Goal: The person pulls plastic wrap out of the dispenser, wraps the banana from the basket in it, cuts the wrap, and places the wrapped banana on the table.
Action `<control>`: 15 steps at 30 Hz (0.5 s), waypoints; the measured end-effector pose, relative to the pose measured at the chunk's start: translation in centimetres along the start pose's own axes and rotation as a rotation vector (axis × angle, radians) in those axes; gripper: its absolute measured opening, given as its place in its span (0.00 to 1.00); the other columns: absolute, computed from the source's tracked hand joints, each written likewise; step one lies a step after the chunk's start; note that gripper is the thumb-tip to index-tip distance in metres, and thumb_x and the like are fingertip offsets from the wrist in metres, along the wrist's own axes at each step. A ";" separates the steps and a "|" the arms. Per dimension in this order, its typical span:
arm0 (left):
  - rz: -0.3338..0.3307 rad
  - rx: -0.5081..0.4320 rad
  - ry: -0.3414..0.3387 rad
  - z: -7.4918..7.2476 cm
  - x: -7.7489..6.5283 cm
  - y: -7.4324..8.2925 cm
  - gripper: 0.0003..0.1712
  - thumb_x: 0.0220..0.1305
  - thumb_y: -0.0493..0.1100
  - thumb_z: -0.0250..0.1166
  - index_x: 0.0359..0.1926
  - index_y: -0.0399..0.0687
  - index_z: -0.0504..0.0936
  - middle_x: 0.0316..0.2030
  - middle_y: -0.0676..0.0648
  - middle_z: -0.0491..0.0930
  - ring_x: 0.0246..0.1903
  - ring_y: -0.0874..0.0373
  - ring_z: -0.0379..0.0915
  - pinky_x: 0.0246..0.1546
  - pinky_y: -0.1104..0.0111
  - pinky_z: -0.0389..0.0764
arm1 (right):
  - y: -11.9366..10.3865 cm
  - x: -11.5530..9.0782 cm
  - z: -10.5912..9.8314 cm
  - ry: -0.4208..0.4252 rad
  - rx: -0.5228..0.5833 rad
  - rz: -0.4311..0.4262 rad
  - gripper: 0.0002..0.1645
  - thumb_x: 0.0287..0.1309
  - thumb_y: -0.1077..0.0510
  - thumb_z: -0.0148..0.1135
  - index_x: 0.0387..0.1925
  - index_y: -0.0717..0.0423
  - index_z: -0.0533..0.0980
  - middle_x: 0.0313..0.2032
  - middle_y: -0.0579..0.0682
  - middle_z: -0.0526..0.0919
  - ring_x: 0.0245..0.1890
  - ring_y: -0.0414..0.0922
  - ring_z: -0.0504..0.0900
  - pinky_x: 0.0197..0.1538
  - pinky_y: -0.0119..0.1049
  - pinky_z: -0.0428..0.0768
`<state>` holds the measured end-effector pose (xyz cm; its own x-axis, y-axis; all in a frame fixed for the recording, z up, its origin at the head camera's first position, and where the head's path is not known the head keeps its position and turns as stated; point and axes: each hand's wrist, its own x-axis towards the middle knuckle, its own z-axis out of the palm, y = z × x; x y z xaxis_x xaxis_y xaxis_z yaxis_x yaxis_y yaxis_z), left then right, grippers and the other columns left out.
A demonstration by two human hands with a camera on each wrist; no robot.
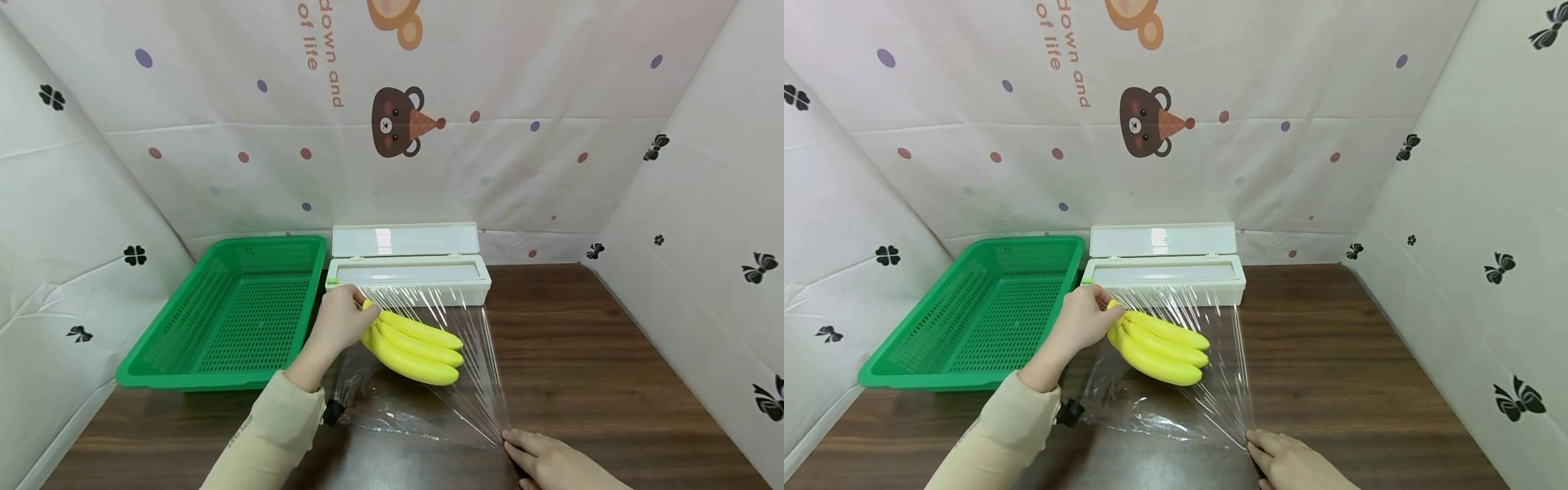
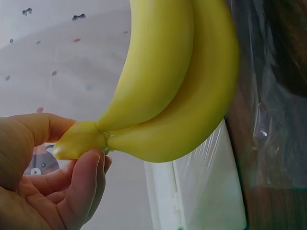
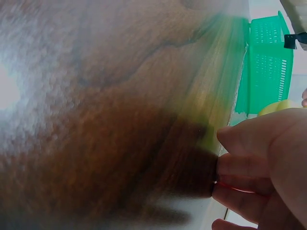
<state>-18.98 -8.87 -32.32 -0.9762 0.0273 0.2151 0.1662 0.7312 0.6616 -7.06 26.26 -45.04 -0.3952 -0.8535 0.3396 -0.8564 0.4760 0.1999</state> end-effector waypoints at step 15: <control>-0.013 -0.012 0.000 1.1 -0.4 -0.7 0.07 0.52 0.39 0.62 0.23 0.40 0.76 0.13 0.49 0.68 0.12 0.60 0.61 0.15 0.73 0.64 | -0.1 0.3 -0.3 -0.020 -0.005 0.014 0.27 0.64 0.41 0.52 0.41 0.60 0.82 0.46 0.53 0.82 0.43 0.45 0.82 0.43 0.29 0.78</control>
<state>-18.81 -8.65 -33.63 -0.9783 0.0175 0.2064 0.1549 0.7232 0.6731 -7.02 26.02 -44.63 -0.4135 -0.8511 0.3235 -0.8493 0.4886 0.1998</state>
